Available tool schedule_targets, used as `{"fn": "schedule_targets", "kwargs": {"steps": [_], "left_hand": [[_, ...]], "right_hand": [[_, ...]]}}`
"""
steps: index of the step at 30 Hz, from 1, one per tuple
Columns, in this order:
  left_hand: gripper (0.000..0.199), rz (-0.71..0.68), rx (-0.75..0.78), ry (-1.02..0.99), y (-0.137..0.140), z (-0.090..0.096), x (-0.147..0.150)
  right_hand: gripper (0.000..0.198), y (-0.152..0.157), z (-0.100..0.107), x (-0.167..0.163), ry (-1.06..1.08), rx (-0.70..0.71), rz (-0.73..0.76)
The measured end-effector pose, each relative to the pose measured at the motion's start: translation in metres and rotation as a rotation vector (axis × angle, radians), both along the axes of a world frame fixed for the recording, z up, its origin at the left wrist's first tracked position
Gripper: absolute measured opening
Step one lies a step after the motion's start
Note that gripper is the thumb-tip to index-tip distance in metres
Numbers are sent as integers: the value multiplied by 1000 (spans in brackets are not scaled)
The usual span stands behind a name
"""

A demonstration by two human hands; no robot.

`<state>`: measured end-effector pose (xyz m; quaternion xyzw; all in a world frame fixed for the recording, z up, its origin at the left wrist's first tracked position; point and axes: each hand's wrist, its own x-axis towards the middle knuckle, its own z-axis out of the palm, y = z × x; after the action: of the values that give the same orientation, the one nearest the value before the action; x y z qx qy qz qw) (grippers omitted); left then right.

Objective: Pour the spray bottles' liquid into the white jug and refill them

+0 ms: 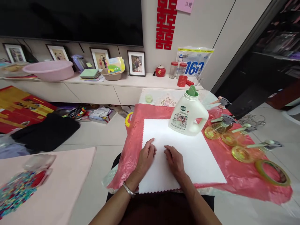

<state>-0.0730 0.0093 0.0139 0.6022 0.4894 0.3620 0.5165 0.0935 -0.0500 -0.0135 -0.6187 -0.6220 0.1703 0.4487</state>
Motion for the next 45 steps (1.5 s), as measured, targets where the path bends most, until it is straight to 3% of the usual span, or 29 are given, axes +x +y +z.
{"fn": "schedule_targets", "kwargs": {"steps": [10,15,19,27,34,45], "left_hand": [[74,-129,238,373,2,8,9],[67,-87,443,537,-3,10,9],[73,-62,550,717,-6,20,8],[88,118,854,1026,-17,46,15],[84,135,904,1173,-26,62,13],[97,236,974,1129,-19,46,21]], "right_hand": [[51,3,12,2,-95,-19,-87],[72,5,23,-3,-221,-112,-185],[79,5,39,-6,-346,-140,-228],[79,1,82,-13,-522,37,-325],[83,5,91,-19,-588,122,-350],[76,3,93,-20,-614,235,-348]]}}
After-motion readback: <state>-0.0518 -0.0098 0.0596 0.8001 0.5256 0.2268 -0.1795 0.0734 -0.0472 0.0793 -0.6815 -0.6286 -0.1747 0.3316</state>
